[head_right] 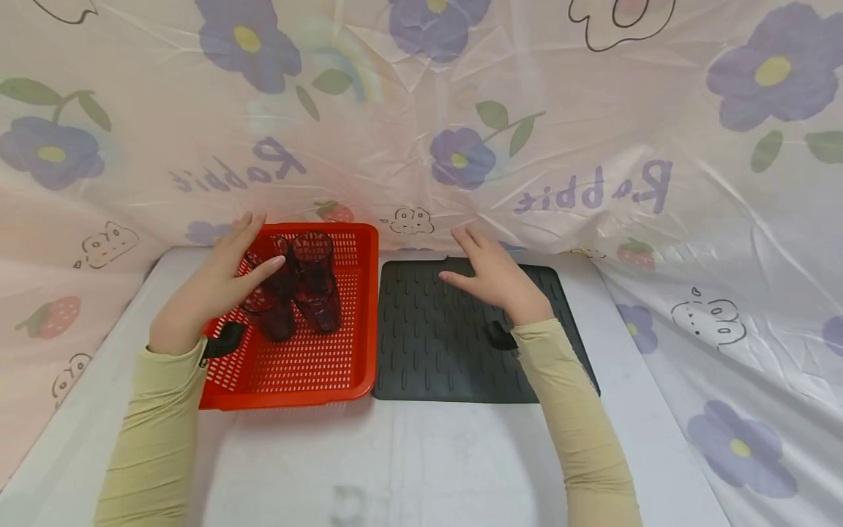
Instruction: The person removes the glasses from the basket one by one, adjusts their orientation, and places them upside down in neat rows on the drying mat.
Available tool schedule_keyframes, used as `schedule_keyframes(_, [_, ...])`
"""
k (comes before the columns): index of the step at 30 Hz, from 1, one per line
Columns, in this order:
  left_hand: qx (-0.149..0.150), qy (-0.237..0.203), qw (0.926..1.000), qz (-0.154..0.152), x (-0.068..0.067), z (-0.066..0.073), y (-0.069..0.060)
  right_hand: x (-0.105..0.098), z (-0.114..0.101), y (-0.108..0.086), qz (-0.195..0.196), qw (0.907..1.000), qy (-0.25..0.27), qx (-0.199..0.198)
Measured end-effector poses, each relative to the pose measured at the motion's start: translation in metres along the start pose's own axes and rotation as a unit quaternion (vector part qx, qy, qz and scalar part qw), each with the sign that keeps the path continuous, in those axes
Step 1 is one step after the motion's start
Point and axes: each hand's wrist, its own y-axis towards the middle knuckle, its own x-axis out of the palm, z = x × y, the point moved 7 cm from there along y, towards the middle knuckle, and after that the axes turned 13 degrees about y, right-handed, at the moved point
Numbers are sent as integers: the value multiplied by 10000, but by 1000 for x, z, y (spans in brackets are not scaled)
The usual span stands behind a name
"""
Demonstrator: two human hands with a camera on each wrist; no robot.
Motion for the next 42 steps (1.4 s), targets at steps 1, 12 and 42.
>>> schedule_keyframes(1, [-26,-77,10000,-4,-2,-1,-1,0,0,-1,-32,9999,95,-11])
schedule_keyframes(12, [-67,-389,9992,25,-6,-17,-14,1,8,-12,-84,9928,1189,-138])
schedule_keyframes(42, [-502,-1271,9859,-963,24,-58,-28,24,44,-47,-94,8660,4987,353])
